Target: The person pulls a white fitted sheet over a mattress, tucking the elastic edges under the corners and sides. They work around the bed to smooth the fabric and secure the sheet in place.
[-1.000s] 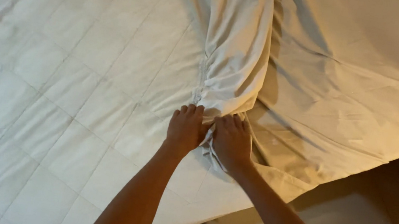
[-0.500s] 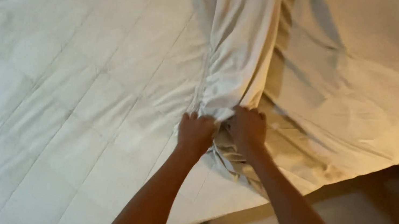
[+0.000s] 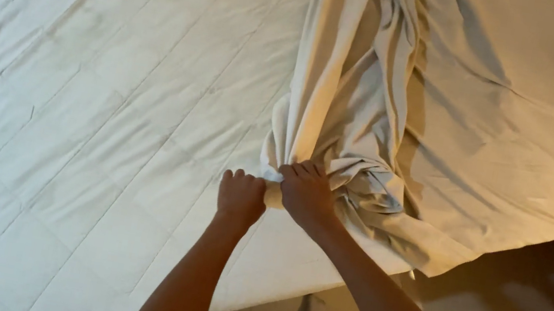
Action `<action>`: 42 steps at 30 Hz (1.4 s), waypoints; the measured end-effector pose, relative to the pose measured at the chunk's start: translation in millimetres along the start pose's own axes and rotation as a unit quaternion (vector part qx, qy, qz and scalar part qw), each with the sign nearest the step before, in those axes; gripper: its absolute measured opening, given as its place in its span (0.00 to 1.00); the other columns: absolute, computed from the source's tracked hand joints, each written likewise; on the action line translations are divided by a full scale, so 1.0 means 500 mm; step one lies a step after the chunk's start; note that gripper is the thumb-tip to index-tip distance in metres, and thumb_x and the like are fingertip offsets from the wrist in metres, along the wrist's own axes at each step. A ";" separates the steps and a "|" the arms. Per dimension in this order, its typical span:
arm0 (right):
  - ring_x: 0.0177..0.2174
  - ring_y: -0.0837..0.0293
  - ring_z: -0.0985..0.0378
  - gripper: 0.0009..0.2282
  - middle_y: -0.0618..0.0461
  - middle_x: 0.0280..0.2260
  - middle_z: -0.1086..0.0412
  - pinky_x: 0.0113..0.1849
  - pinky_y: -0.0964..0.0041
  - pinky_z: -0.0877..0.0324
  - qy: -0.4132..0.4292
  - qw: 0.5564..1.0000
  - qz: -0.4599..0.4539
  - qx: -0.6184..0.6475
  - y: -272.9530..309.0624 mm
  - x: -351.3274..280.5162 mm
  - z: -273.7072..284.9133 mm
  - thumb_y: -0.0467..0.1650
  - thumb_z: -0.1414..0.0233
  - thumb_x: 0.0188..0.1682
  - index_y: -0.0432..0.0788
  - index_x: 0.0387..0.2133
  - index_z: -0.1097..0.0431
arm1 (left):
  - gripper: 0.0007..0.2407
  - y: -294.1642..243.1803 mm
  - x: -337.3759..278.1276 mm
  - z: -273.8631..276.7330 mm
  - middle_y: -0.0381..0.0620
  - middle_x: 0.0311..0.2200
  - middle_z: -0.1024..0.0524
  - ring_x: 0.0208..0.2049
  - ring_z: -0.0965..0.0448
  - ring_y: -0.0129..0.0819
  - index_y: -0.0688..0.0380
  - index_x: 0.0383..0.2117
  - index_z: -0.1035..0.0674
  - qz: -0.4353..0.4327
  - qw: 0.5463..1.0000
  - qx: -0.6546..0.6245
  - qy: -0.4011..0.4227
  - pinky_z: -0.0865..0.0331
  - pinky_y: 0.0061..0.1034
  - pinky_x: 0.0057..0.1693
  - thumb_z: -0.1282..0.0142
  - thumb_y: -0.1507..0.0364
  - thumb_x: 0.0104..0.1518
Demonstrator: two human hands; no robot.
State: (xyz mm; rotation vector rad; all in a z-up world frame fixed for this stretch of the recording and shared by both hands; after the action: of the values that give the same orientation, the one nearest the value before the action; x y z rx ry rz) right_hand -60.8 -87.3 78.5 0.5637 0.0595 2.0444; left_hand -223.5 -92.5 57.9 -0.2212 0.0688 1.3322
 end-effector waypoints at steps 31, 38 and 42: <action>0.50 0.47 0.30 0.10 0.47 0.40 0.28 0.55 0.40 0.46 0.126 0.962 -0.231 -0.066 -0.299 -0.235 0.045 0.29 0.45 0.42 0.41 0.37 0.28 | 0.16 -0.297 0.168 -0.118 0.48 0.45 0.22 0.53 0.29 0.47 0.54 0.51 0.25 -0.175 0.982 -0.036 -0.060 0.40 0.44 0.61 0.45 0.75 0.55; 0.49 0.48 0.30 0.10 0.49 0.39 0.28 0.55 0.37 0.47 0.046 0.965 -0.249 -0.063 -0.157 -0.231 0.027 0.30 0.44 0.41 0.43 0.36 0.26 | 0.05 -0.222 0.072 -0.111 0.45 0.37 0.18 0.51 0.28 0.42 0.53 0.31 0.15 -0.227 0.973 0.038 -0.003 0.41 0.43 0.62 0.43 0.73 0.55; 0.50 0.49 0.30 0.10 0.53 0.41 0.27 0.56 0.37 0.48 0.005 0.970 -0.236 -0.059 -0.084 -0.239 -0.031 0.27 0.47 0.43 0.43 0.39 0.25 | 0.05 -0.144 0.051 -0.140 0.44 0.35 0.18 0.50 0.27 0.42 0.50 0.29 0.14 -0.250 0.966 0.066 -0.023 0.43 0.46 0.62 0.42 0.72 0.52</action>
State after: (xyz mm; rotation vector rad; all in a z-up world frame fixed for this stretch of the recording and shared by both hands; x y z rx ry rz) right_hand 16.6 -161.9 9.5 0.4171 0.0691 1.5746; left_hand -142.4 -97.9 -6.1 -0.0840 0.0569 0.8243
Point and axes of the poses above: each hand's wrist, its own x-axis towards the middle knuckle, its own z-axis out of the back of the hand, y = z × x, the point moved 1 cm from there along x, towards the middle knuckle
